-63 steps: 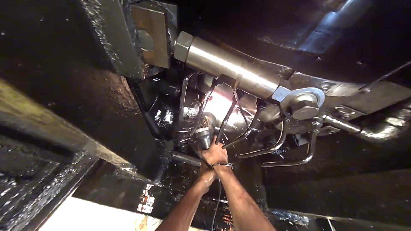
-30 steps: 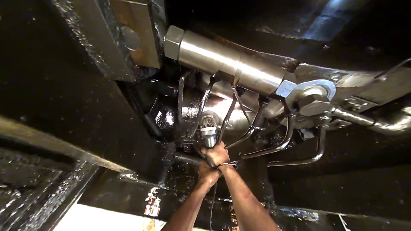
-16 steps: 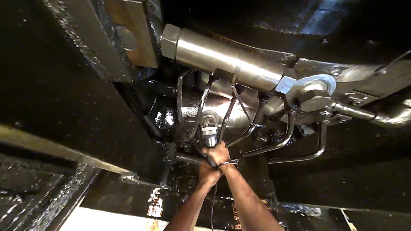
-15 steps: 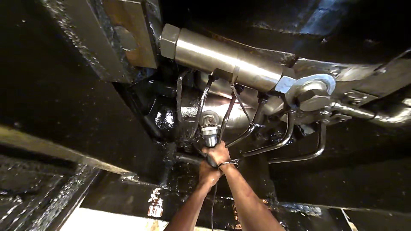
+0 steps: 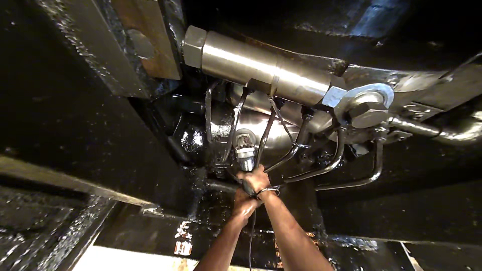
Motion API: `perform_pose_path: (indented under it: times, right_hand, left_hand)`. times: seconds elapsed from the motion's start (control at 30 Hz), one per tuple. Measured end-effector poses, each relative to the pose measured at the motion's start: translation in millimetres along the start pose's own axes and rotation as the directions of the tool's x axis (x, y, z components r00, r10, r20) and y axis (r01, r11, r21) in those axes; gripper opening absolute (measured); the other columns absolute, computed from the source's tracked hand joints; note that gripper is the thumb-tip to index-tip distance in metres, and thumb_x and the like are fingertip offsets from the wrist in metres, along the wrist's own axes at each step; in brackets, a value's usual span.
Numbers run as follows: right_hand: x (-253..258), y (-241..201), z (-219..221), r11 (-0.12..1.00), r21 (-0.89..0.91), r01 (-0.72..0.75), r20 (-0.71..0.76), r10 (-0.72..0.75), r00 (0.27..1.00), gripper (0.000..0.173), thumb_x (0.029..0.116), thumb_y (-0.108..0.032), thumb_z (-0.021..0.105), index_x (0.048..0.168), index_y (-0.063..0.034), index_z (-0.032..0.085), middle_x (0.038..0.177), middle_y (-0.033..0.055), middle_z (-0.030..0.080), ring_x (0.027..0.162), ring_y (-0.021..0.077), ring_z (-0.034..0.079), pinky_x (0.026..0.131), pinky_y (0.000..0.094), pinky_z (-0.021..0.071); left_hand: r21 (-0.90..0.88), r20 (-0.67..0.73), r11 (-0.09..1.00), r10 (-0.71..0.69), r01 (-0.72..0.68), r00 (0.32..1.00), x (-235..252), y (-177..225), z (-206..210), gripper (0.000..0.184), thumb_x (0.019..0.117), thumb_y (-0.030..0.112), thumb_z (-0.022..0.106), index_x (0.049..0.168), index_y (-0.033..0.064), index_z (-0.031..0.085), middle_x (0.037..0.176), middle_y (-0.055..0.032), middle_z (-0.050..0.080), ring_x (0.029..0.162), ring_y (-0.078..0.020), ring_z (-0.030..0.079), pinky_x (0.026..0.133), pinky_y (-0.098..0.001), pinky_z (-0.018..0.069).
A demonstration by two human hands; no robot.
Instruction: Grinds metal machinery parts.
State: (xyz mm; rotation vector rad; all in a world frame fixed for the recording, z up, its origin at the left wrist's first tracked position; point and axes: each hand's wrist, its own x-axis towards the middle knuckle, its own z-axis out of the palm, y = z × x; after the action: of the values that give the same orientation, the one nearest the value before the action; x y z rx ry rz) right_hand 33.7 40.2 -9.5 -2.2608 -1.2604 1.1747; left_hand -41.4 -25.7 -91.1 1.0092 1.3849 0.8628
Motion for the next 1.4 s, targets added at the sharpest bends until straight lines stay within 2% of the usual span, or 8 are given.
perform_pose_path:
  times: [0.17, 0.27, 0.37, 0.67, 0.8, 0.9, 1.07, 1.4]
  right_hand:
    - [11, 8, 5, 0.992, 0.079, 0.103, -0.033, -0.1, 0.994, 0.08, 0.0637, -0.047, 0.092, 0.13, -0.013, 0.064, 0.113, 0.0147, 0.072, 0.108, 0.0316, 0.069, 0.094, 0.0573, 0.0558]
    - [7, 7, 5, 0.996, 0.072, 0.056, -0.022, -0.055, 0.998, 0.078, 0.0653, -0.047, 0.092, 0.126, -0.0068, 0.064, 0.111, 0.0174, 0.072, 0.107, 0.0337, 0.069, 0.094, 0.0569, 0.0553]
    - [1, 3, 3, 0.999, 0.054, -0.006, -0.015, 0.006, 1.0, 0.086, 0.0667, -0.048, 0.092, 0.131, -0.0018, 0.058, 0.111, 0.0205, 0.07, 0.107, 0.0355, 0.068, 0.095, 0.0562, 0.0552]
    - [1, 1, 5, 1.0, 0.007, -0.002, 0.002, 0.002, 1.0, 0.081, 0.0674, -0.052, 0.09, 0.127, -0.0041, 0.061, 0.108, 0.0173, 0.072, 0.105, 0.0331, 0.07, 0.093, 0.0551, 0.0562]
    - [-1, 2, 6, 1.0, -0.006, 0.005, 0.002, -0.005, 1.0, 0.077, 0.068, -0.053, 0.088, 0.122, -0.0035, 0.063, 0.105, 0.0171, 0.072, 0.103, 0.0333, 0.07, 0.091, 0.0559, 0.0565]
    - [-2, 2, 5, 1.0, -0.002, -0.007, 0.014, 0.007, 1.0, 0.082, 0.0691, -0.053, 0.088, 0.127, -0.0026, 0.061, 0.113, 0.0211, 0.07, 0.109, 0.0365, 0.068, 0.094, 0.0577, 0.0552]
    - [5, 7, 8, 0.994, 0.089, 0.069, -0.021, -0.067, 0.997, 0.071, 0.0656, -0.048, 0.09, 0.123, -0.0128, 0.069, 0.112, 0.0161, 0.072, 0.107, 0.0342, 0.069, 0.091, 0.0619, 0.0556]
    - [3, 6, 7, 0.991, 0.096, 0.09, -0.01, -0.089, 0.996, 0.072, 0.0664, -0.047, 0.09, 0.128, -0.016, 0.067, 0.112, 0.0151, 0.072, 0.105, 0.0331, 0.069, 0.09, 0.0613, 0.0548]
  left_hand:
    - [0.09, -0.011, 0.994, -0.057, 0.058, 0.998, 1, 11, -1, 0.076, 0.0645, 0.026, 0.092, 0.129, 0.0042, 0.058, 0.114, -0.0083, 0.07, 0.107, -0.0147, 0.067, 0.094, -0.037, 0.0576]
    - [0.113, -0.011, 0.992, -0.055, 0.056, 0.998, 0, 13, -4, 0.077, 0.0656, 0.025, 0.092, 0.13, 0.005, 0.056, 0.114, -0.007, 0.07, 0.106, -0.0131, 0.068, 0.094, -0.0352, 0.0577]
    - [0.079, -0.009, 0.995, -0.056, 0.056, 0.998, 1, 10, -3, 0.076, 0.0639, 0.021, 0.092, 0.13, 0.0047, 0.057, 0.112, -0.0076, 0.07, 0.103, -0.014, 0.068, 0.092, -0.036, 0.0587]
    - [0.003, -0.029, 0.997, -0.08, 0.08, 0.996, -2, 9, -3, 0.067, 0.0649, 0.013, 0.091, 0.123, 0.0043, 0.058, 0.1, -0.0074, 0.072, 0.089, -0.0148, 0.071, 0.08, -0.0359, 0.062]
    - [0.043, -0.033, 0.995, -0.087, 0.088, 0.996, -2, 7, -4, 0.069, 0.0648, 0.015, 0.091, 0.124, 0.004, 0.057, 0.101, -0.0083, 0.071, 0.091, -0.0157, 0.071, 0.082, -0.0372, 0.0612]
    - [0.075, -0.032, 0.994, -0.071, 0.073, 0.997, 0, 5, -4, 0.07, 0.0647, 0.019, 0.092, 0.124, 0.0039, 0.058, 0.103, -0.0085, 0.071, 0.094, -0.0157, 0.07, 0.084, -0.0374, 0.0605]
    - [0.108, -0.026, 0.991, -0.078, 0.081, 0.997, 0, 12, -5, 0.071, 0.0688, 0.021, 0.091, 0.128, 0.0024, 0.055, 0.108, -0.0095, 0.07, 0.099, -0.0158, 0.07, 0.089, -0.0374, 0.0597]
    - [0.103, -0.028, 0.99, -0.096, 0.099, 0.995, -3, 16, -5, 0.061, 0.0727, 0.015, 0.089, 0.123, 0.0006, 0.057, 0.102, -0.0111, 0.071, 0.092, -0.017, 0.07, 0.081, -0.0371, 0.0607]
